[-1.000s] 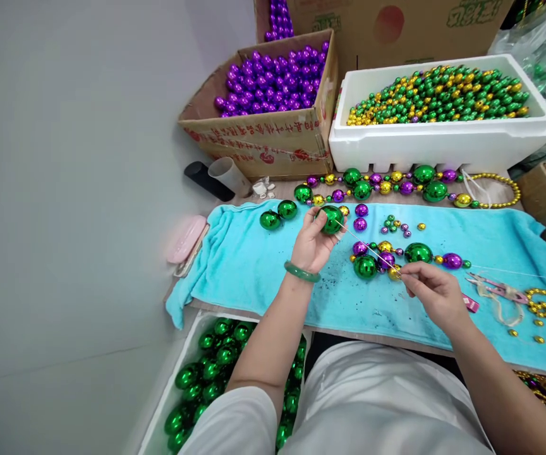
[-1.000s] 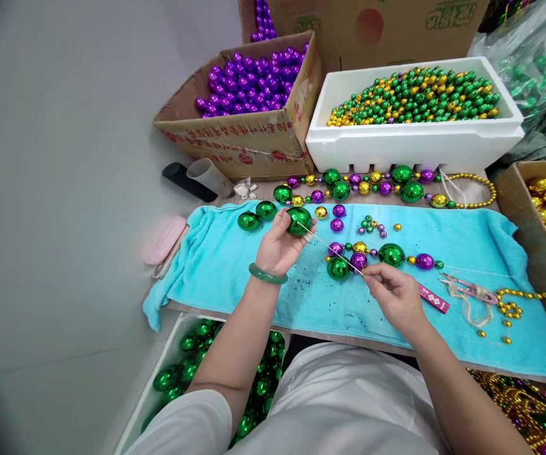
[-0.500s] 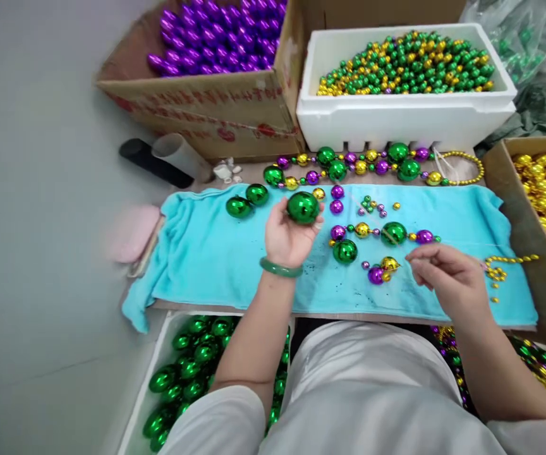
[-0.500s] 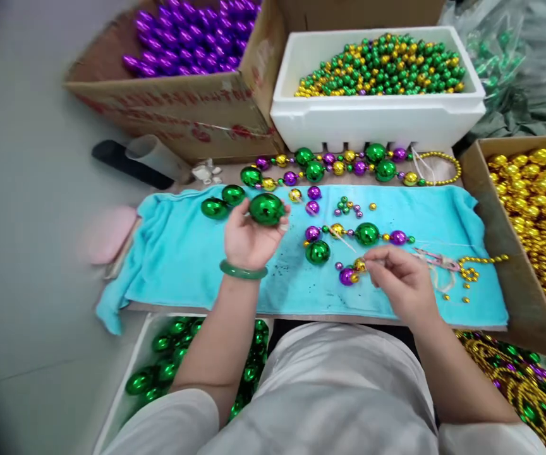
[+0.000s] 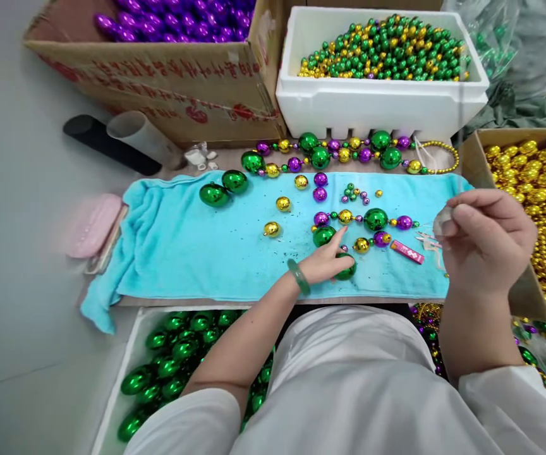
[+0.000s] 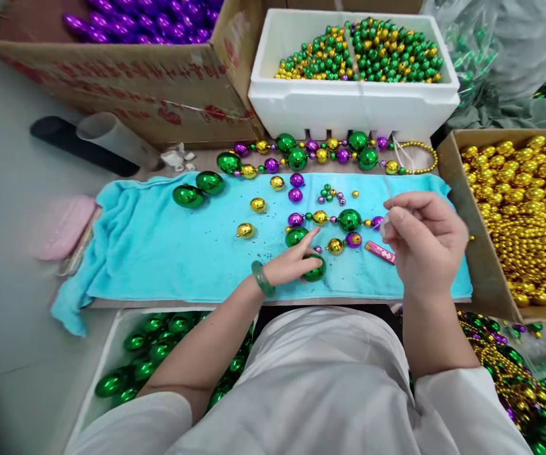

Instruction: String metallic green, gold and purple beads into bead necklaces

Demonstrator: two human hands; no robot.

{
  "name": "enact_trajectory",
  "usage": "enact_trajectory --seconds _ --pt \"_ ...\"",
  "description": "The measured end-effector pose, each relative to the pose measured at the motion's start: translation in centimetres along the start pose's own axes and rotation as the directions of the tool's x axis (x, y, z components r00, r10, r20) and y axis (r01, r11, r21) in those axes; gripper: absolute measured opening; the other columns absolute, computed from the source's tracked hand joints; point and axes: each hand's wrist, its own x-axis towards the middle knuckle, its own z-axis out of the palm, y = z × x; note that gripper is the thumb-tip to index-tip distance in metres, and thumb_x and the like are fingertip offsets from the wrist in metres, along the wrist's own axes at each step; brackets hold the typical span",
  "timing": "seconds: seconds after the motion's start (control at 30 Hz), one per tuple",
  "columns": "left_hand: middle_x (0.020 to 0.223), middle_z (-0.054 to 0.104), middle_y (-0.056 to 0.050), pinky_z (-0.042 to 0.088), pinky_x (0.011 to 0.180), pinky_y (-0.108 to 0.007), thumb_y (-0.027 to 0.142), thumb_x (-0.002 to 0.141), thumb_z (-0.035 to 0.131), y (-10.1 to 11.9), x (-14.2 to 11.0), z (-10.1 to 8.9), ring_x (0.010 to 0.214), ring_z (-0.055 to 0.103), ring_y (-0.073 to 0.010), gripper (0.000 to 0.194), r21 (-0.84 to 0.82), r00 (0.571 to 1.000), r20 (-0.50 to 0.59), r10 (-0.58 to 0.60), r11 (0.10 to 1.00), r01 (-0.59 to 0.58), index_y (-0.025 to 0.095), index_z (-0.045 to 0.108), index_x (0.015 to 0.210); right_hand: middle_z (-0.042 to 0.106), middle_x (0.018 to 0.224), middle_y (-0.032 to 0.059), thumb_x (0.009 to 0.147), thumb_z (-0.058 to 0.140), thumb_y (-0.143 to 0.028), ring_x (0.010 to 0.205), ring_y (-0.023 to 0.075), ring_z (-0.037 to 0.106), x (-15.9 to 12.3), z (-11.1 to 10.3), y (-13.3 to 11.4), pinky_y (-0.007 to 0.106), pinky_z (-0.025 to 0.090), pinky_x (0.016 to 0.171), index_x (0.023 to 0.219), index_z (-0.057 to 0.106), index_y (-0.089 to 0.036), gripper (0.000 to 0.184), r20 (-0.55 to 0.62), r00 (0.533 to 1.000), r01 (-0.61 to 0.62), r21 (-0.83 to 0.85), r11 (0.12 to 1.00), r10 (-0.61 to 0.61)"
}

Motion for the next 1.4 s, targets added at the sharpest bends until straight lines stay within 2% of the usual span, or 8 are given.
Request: enact_trajectory --seconds 0.13,0.3,0.4,0.47,0.57,0.63,0.93,1.4 --pt "0.097 0.067 -0.008 0.043 0.043 -0.022 0.03 0.063 0.074 -0.8 1.4 -0.8 0.069 0.059 -0.0193 0.05 0.064 0.993 -0.116 -0.015 0.998 0.022 0.023 0.068 0.112 0.058 0.064 0.0005 0.069 0.064 -0.012 0.048 0.0098 0.047 1.1 -1.4 -1.6 0.026 0.034 0.041 0.072 0.069 -0.021 0.011 -0.149 0.977 0.157 0.021 0.987 -0.152" --pt "0.086 0.068 -0.005 0.039 0.039 -0.019 0.029 0.065 0.072 0.5 1.0 -3.9 0.068 0.058 -0.0175 0.024 -0.027 0.988 -0.154 -0.02 1.0 0.016 0.021 0.074 0.088 0.058 0.062 0.001 0.07 0.063 -0.007 0.049 0.0108 0.049 1.5 -3.5 -2.0 0.029 0.034 0.044 0.071 0.072 -0.019 0.016 -0.207 0.965 0.173 0.042 0.984 -0.16" --pt "0.096 0.068 -0.009 0.047 0.045 -0.023 0.036 0.073 0.066 2.3 -0.2 -5.0 0.074 0.063 -0.0199 0.035 -0.266 0.995 -0.096 0.003 0.964 -0.029 0.019 0.071 0.103 0.056 0.055 0.0001 0.071 0.066 -0.009 0.048 0.011 0.049 -0.1 -3.3 -0.5 0.027 0.035 0.044 0.074 0.073 -0.019 0.013 -0.098 0.995 0.028 0.053 0.998 -0.023" --pt "0.096 0.069 -0.009 0.053 0.054 -0.026 0.037 0.078 0.06 3.4 -0.9 -5.3 0.079 0.066 -0.0207 0.038 -0.501 0.989 -0.112 0.099 0.854 -0.142 0.018 0.067 0.109 0.056 0.052 -0.0006 0.073 0.069 -0.014 0.048 0.011 0.05 -1.8 -2.5 1.1 0.025 0.035 0.044 0.078 0.072 -0.019 0.008 0.058 0.987 -0.147 -0.016 0.989 0.148" --pt "0.092 0.069 -0.008 0.056 0.068 -0.028 0.035 0.083 0.054 4.6 -1.6 -5.1 0.085 0.067 -0.0189 0.03 -0.698 0.948 -0.276 0.158 0.645 -0.311 0.016 0.065 0.103 0.054 0.051 -0.0013 0.076 0.069 -0.024 0.046 0.0098 0.047 -4.2 -0.8 3.6 0.022 0.035 0.042 0.078 0.071 -0.019 0.006 0.297 0.884 -0.329 -0.151 0.932 0.36" --pt "0.092 0.069 -0.009 0.057 0.072 -0.028 0.035 0.085 0.052 5.1 -1.8 -4.9 0.089 0.067 -0.0193 0.027 -0.75 0.936 -0.324 0.137 0.566 -0.343 0.015 0.064 0.097 0.051 0.049 -0.0022 0.077 0.068 -0.028 0.046 0.0094 0.045 -5.1 0.2 4.8 0.021 0.034 0.042 0.077 0.07 -0.018 0.011 0.356 0.843 -0.357 -0.19 0.915 0.403" --pt "0.095 0.069 -0.011 0.057 0.08 -0.031 0.041 0.085 0.051 5.5 -2.3 -4.9 0.098 0.066 -0.0219 0.031 -0.788 0.937 -0.322 0.135 0.51 -0.344 0.014 0.062 0.095 0.049 0.052 -0.0015 0.078 0.065 -0.032 0.048 0.0102 0.042 -5.4 0.4 5.8 0.023 0.031 0.043 0.077 0.069 -0.018 0.015 0.393 0.809 -0.346 -0.284 0.894 0.438" --pt "0.094 0.068 -0.012 0.055 0.073 -0.025 0.038 0.085 0.05 5.7 -2.3 -5.1 0.091 0.066 -0.0192 0.031 -0.819 0.93 -0.345 0.129 0.442 -0.365 0.011 0.062 0.092 0.048 0.052 -0.002 0.076 0.065 -0.034 0.049 0.0097 0.041 -5.2 0.0 6.3 0.023 0.032 0.045 0.076 0.069 -0.018 0.016 0.374 0.789 -0.377 -0.333 0.864 0.488"
